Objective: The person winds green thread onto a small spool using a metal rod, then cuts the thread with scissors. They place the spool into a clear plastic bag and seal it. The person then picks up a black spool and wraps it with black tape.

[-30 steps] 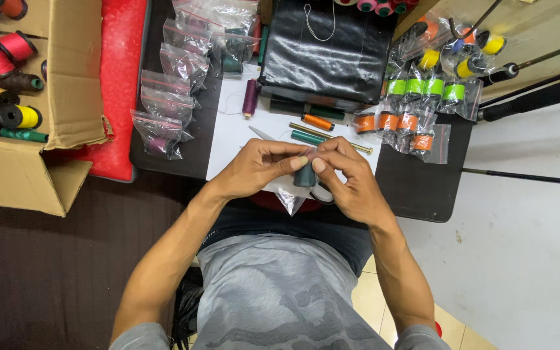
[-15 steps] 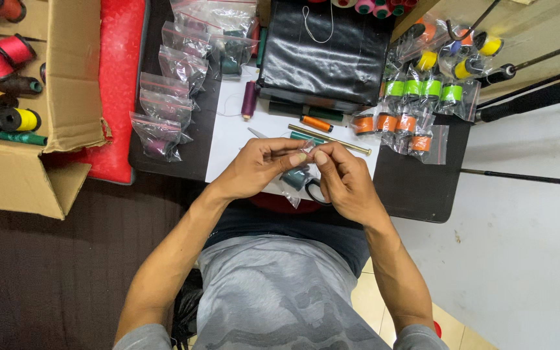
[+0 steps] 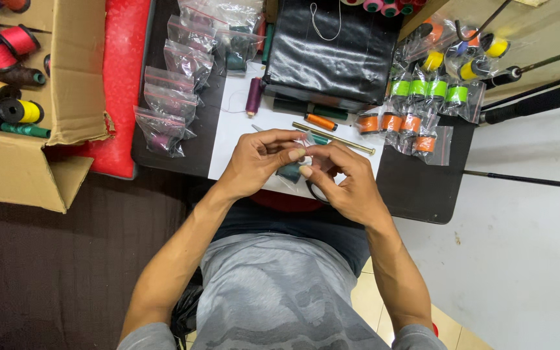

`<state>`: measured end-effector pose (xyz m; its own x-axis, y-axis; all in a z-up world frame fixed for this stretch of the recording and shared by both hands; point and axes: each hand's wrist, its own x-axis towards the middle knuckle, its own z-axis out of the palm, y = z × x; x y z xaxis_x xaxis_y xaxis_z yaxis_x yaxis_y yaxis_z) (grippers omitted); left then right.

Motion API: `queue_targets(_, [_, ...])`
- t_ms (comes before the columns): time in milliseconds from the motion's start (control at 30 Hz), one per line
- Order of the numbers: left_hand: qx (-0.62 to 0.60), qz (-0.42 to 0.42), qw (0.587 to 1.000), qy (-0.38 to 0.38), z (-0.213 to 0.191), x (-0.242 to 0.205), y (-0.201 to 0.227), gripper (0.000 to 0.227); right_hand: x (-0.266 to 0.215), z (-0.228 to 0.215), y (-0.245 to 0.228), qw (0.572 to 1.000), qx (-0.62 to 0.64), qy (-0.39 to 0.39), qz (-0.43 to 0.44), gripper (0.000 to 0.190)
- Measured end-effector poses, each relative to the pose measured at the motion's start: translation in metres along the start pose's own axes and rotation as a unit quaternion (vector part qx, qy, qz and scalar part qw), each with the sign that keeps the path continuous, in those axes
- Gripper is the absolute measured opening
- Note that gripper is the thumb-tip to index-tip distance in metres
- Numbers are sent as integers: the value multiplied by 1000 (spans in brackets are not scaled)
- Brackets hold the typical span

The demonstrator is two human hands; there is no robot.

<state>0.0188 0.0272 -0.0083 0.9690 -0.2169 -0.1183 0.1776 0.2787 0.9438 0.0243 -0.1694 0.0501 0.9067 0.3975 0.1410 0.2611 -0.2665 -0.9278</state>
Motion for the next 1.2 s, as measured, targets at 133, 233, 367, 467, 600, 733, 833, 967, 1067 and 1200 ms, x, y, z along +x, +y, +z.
queue_targets(133, [-7, -2, 1000, -4, 6, -1, 1, 35, -4, 2, 6, 1000, -15, -25, -3, 18])
queue_targets(233, [-5, -3, 1000, -6, 8, -3, -2, 35, -5, 1, 8, 999, -26, -44, -3, 7])
queue_targets(367, [2, -10, 1000, -10, 13, -6, -11, 34, -9, 1, 10, 996, -53, -66, -9, 31])
queue_targets(467, [1, -31, 1000, -5, 16, -9, -8, 34, -13, 2, 10, 996, -54, -76, -3, 35])
queue_targets(600, [-18, -43, 999, 1, 10, -12, -30, 36, -14, -2, 0, 996, -40, -82, 12, 31])
queue_targets(733, [-15, -41, 999, 18, 8, -16, -28, 34, -21, -4, 9, 999, -27, -40, 21, 8])
queue_targets(833, [-15, -34, 999, 31, 10, -18, -28, 30, -27, -5, 18, 999, -36, -17, 22, 5])
queue_targets(967, [-11, -20, 998, 54, 15, -19, -29, 24, -30, -7, 22, 999, -48, 17, 10, 7])
queue_targets(1067, [-16, -12, 998, 62, 22, -19, -31, 28, -29, -7, 12, 999, -33, 28, 3, 5])
queue_targets(1200, [11, -6, 998, 62, 27, -23, -30, 25, -30, -8, 11, 999, -30, 26, 11, 7])
